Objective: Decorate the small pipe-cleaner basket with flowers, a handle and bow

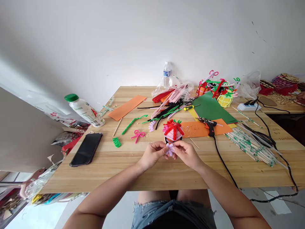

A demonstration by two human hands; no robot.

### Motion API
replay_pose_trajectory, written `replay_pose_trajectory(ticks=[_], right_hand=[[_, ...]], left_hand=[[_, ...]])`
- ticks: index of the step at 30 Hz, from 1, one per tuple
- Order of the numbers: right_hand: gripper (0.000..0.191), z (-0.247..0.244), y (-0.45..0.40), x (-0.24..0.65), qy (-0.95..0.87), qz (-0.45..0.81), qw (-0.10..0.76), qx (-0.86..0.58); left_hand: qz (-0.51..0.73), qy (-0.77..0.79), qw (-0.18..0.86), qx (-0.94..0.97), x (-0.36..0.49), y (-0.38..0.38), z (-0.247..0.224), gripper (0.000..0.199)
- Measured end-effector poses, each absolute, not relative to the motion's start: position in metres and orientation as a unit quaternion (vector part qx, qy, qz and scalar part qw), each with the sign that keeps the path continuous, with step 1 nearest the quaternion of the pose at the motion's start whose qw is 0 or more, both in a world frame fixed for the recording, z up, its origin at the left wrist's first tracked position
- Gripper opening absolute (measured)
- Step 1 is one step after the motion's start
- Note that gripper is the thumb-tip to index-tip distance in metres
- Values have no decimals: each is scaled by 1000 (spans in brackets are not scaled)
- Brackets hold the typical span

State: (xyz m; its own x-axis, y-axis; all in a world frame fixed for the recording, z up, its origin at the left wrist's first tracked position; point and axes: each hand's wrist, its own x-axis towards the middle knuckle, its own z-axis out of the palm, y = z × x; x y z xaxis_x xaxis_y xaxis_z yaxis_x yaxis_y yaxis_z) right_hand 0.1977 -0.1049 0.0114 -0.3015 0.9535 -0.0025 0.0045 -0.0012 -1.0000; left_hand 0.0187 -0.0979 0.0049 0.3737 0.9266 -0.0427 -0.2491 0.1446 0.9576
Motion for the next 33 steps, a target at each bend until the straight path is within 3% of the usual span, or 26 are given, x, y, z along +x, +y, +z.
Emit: replay_pose_trajectory(ticks=[10, 25, 29, 33], right_hand=[[33, 12, -105, 192, -456, 627, 472, -419], [21, 3, -114, 183, -554, 453, 545, -437], [21, 5, -112, 183, -552, 500, 526, -410], [36, 8, -111, 183, -512, 565, 512, -396]], left_hand=[[497, 327, 596, 540, 23, -105, 2, 32], [479, 329, 638, 506, 28, -108, -3, 32], [498, 335, 629, 494, 27, -105, 0, 34], [535, 355, 597, 481, 25, -102, 2, 35]])
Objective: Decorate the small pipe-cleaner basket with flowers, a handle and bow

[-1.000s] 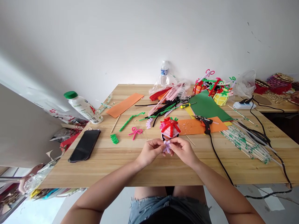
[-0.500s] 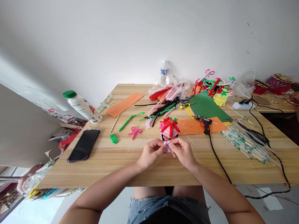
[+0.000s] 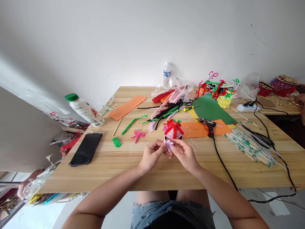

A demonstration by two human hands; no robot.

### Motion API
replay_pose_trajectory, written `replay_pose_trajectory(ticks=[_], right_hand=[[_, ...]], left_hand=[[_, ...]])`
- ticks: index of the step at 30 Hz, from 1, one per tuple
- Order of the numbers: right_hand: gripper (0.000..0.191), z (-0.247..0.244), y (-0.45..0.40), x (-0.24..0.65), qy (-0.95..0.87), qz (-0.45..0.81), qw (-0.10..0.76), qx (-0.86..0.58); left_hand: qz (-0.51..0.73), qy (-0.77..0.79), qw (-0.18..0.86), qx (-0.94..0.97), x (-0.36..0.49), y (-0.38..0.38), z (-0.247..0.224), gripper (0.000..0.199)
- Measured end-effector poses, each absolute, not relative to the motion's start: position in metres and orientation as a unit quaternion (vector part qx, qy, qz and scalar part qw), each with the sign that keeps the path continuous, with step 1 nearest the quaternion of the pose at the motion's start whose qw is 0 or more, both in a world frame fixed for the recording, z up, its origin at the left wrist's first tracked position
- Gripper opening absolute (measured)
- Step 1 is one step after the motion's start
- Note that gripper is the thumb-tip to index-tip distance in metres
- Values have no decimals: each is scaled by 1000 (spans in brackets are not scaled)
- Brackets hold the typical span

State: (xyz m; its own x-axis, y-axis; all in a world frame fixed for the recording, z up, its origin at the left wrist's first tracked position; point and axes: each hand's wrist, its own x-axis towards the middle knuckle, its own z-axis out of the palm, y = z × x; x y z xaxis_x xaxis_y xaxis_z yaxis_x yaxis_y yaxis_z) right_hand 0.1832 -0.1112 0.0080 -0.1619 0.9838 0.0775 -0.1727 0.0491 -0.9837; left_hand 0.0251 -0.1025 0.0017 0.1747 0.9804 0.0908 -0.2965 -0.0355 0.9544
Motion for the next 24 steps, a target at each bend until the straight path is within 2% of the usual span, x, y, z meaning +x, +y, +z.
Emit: replay_pose_trajectory(ticks=[5, 9, 17, 24], right_hand=[[33, 7, -112, 184, -491, 590, 478, -426], [32, 8, -114, 184, -479, 575, 514, -419], [22, 11, -115, 185, -522, 494, 547, -430], [13, 11, -114, 186, -578, 418, 538, -450]], left_hand=[[551, 352, 567, 501, 25, -106, 3, 33], [543, 343, 566, 517, 27, -109, 3, 32], [429, 322, 681, 499, 28, -108, 1, 40], [398, 334, 687, 508, 30, -109, 2, 45]])
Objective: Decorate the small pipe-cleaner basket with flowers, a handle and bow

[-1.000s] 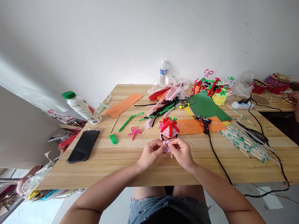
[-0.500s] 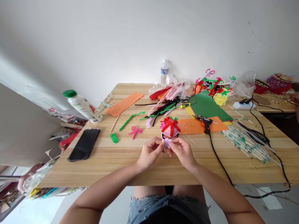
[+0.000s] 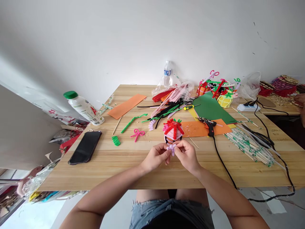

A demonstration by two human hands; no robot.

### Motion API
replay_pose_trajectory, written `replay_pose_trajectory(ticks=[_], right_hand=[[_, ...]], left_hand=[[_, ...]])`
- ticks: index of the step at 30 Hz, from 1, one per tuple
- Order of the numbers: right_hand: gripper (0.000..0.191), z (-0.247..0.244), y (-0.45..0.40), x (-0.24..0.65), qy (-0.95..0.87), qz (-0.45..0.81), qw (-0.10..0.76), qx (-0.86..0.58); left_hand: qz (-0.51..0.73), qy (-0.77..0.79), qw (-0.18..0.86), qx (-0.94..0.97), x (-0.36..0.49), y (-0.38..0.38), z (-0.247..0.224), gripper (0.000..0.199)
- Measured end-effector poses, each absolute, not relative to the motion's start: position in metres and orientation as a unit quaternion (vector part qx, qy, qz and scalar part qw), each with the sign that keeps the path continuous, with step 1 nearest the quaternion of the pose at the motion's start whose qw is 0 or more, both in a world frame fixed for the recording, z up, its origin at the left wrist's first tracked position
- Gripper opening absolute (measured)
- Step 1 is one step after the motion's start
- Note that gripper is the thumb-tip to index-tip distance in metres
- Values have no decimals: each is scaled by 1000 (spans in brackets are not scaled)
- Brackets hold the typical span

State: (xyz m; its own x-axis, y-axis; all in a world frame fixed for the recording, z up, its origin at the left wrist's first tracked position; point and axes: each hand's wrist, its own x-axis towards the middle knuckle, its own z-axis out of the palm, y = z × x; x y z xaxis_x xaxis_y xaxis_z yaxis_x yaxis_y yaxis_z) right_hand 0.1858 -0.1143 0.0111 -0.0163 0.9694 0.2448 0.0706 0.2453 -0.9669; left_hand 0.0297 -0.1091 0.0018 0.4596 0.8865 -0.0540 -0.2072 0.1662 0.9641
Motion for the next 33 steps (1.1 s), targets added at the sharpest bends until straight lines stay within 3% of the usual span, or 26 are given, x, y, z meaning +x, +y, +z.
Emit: replay_pose_trajectory(ticks=[5, 13, 21, 27, 33], right_hand=[[13, 8, -116, 186, -599, 401, 525, -453], [19, 7, -109, 193, -582, 501, 479, -425], [14, 15, -107, 201, -732, 303, 447, -416], [17, 14, -106, 202, -717, 342, 446, -413], [26, 8, -106, 200, -641, 459, 444, -426]], left_hand=[[369, 342, 688, 523, 29, -110, 1, 46], [397, 377, 666, 507, 28, -106, -1, 48], [390, 363, 660, 529, 20, -103, 10, 46], [328, 375, 676, 543, 17, -100, 1, 47], [346, 365, 694, 515, 23, -100, 0, 48]])
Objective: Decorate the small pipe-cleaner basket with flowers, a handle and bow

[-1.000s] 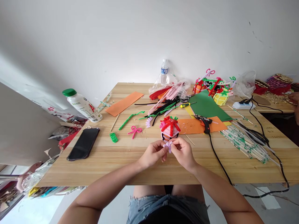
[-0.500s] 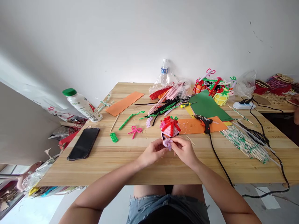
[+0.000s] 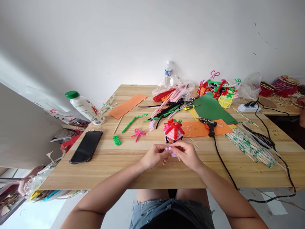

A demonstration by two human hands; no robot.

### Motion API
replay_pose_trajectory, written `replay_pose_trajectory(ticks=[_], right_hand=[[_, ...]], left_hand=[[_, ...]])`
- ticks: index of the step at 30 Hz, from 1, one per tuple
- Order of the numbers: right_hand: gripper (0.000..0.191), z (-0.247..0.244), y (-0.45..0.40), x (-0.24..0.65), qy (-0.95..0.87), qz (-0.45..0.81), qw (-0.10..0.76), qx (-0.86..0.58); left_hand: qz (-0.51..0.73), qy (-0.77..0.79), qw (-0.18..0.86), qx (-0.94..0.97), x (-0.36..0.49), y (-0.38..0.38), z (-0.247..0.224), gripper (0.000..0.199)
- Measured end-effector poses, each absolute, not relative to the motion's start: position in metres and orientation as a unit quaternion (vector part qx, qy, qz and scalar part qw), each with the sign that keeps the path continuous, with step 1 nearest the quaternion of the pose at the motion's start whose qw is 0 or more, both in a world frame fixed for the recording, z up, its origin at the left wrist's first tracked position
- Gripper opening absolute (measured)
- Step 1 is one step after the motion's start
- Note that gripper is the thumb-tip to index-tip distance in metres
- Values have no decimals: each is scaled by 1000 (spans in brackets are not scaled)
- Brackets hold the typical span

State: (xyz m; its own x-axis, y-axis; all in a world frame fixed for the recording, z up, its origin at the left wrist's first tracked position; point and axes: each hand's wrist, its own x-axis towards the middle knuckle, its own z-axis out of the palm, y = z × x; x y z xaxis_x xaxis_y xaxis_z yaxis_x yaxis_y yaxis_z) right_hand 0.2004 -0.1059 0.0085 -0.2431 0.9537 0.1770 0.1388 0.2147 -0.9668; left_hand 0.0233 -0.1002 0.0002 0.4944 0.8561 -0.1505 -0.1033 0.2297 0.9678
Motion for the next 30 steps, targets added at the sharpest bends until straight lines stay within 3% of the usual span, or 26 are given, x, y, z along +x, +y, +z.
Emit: replay_pose_trajectory(ticks=[6, 12, 15, 22, 27, 30], right_hand=[[12, 12, -106, 198, -709, 338, 455, -419], [14, 10, -111, 193, -773, 191, 478, -371], [11, 11, -112, 193, -748, 235, 487, -386], [21, 14, -107, 197, -615, 493, 432, -439], [17, 17, -107, 198, -612, 516, 421, -426], [11, 16, -108, 196, -662, 429, 439, -430]], left_hand=[[398, 410, 616, 543, 25, -104, 5, 47], [399, 411, 611, 547, 24, -108, 1, 45], [417, 405, 619, 528, 24, -107, 0, 43], [435, 398, 628, 508, 23, -105, 4, 39], [397, 361, 677, 504, 24, -106, 7, 39], [399, 372, 666, 509, 25, -107, 6, 41]])
